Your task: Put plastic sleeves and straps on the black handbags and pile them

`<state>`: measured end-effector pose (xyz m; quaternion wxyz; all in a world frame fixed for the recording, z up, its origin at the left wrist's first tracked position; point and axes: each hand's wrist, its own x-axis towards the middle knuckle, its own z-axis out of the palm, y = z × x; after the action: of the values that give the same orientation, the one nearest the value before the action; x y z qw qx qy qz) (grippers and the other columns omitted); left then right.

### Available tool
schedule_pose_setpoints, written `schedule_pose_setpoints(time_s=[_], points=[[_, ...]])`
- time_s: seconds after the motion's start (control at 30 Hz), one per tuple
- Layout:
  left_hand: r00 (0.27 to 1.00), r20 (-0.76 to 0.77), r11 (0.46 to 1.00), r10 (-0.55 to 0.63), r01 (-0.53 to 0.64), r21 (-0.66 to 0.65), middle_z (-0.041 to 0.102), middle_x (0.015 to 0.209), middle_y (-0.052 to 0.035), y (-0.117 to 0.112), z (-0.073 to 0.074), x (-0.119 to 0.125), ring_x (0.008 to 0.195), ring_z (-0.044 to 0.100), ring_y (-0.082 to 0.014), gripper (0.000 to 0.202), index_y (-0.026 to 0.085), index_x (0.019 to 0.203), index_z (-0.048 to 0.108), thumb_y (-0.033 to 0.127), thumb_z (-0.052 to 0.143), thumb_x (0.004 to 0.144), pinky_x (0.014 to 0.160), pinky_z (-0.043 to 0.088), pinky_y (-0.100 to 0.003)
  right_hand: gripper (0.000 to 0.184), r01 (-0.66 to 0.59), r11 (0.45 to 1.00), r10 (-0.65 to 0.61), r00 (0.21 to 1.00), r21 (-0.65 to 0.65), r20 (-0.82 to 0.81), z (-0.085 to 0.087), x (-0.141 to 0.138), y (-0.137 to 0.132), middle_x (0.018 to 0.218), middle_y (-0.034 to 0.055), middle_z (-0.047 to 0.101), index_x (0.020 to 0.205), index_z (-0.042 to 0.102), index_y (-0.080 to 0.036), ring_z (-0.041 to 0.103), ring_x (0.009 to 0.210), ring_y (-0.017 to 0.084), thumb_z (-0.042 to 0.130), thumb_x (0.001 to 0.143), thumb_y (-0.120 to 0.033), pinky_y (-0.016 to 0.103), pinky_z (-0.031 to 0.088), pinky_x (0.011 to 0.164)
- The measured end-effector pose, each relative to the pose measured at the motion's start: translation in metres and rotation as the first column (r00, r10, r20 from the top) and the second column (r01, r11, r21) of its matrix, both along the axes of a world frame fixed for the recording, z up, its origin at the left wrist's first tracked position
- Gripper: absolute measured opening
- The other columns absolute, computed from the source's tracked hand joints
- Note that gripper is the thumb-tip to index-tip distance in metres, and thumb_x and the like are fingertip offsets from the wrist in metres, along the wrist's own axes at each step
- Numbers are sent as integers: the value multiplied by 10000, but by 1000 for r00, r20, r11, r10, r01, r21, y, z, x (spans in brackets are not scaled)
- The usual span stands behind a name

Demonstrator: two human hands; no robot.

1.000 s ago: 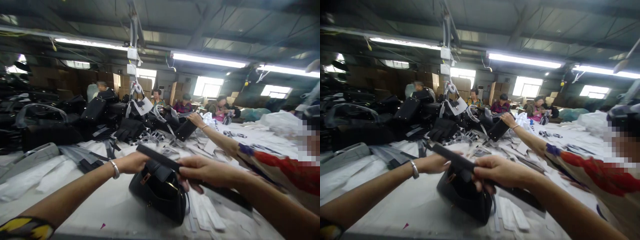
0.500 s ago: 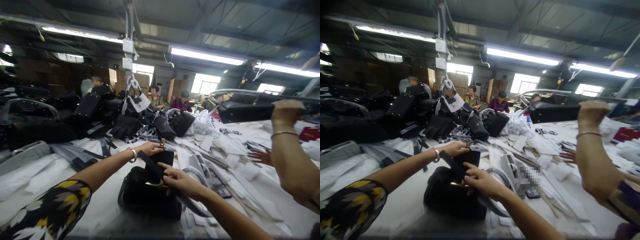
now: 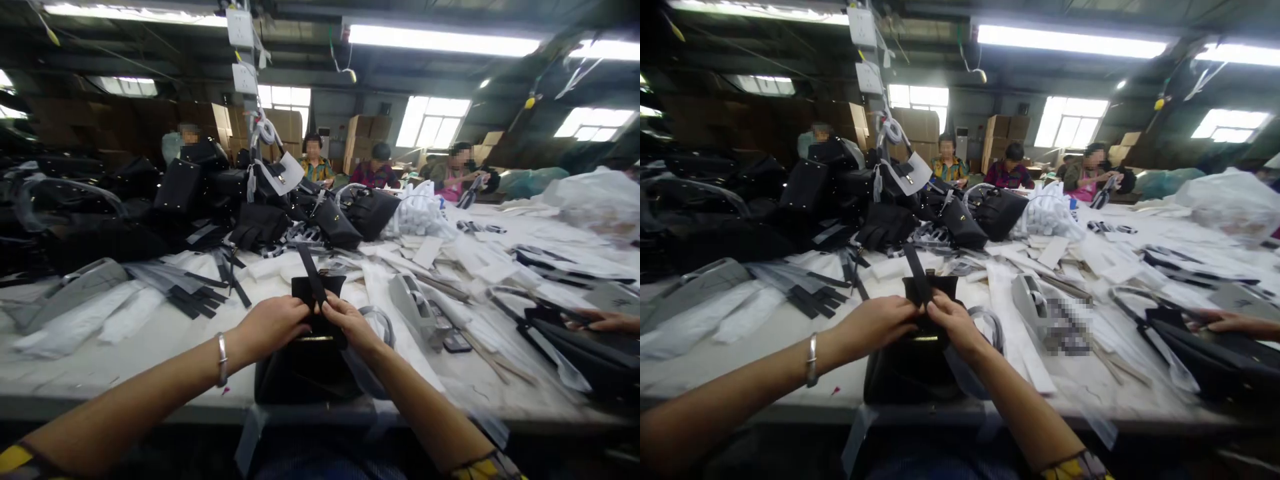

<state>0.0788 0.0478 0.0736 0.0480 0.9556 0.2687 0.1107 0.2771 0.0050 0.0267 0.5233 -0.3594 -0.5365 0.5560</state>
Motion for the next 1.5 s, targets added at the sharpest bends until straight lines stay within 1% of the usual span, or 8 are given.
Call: schedule_pose_setpoints(time_s=[0.23,0.43,0.57,0.77,0.97,1.07,1.23,1.5], points=[[812,507,948,291,-316,-37,660,836,-24,-46,-3,-37,766,611,-162,203,202,854,633,355,530,937,733,470,-254,306,24,999,-25,999,35,36,-2,3,1,1338,36,556,808,704,-207,512,1191,268,651,840,-508,365,331,1053],[606,283,667,744,-638,-386,683,843,-10,-113,-128,-86,703,650,-210,290,236,1009,620,467,646,835,642,525,-303,275,40,998,-43,997,41,66,1,8,-2,1340,34,569,838,700,-213,492,1243,272,618,878,-472,379,290,1084],[653,240,692,719,-638,-338,666,1153,-44,-128,-176,-86,1118,615,-269,247,281,1109,599,358,606,875,924,499,-370,291,31,999,-32,998,21,60,2,8,0,1302,46,603,834,709,-211,486,1265,281,637,857,-492,400,282,1109],[808,83,789,584,-540,-293,680,904,-9,-90,-129,-114,870,649,-204,178,265,852,621,325,478,940,760,487,-296,289,34,999,-36,997,19,68,-2,13,1,1310,54,606,856,715,-214,490,1273,291,631,863,-490,442,271,1127],[627,185,643,757,-764,-41,672,1033,-87,11,-78,-136,914,650,-244,189,211,957,625,281,453,924,774,490,-317,268,58,997,-61,997,53,47,0,14,-5,1354,50,573,841,722,-216,467,1293,294,630,877,-466,441,268,1128],[649,261,673,714,-740,-3,628,1215,-143,36,-44,-104,1045,629,-275,293,175,1166,585,220,432,920,872,480,-360,281,62,997,-63,998,35,26,4,12,-8,1362,60,567,843,730,-204,497,1259,288,641,868,-469,432,308,1108],[951,99,956,293,-291,-33,729,1022,-80,7,-7,-9,913,682,-243,274,230,1063,670,347,449,952,808,494,-317,319,11,998,-19,994,-67,-106,5,8,-10,1072,68,700,1100,704,-223,648,934,197,678,852,-421,372,473,937],[963,-243,969,115,-162,-184,772,863,-42,14,-13,33,800,709,-241,139,241,880,762,308,664,808,685,509,-275,287,62,998,-59,975,4,-214,3,16,-9,765,-2,633,1011,666,-204,521,567,90,678,851,-442,225,424,569]])
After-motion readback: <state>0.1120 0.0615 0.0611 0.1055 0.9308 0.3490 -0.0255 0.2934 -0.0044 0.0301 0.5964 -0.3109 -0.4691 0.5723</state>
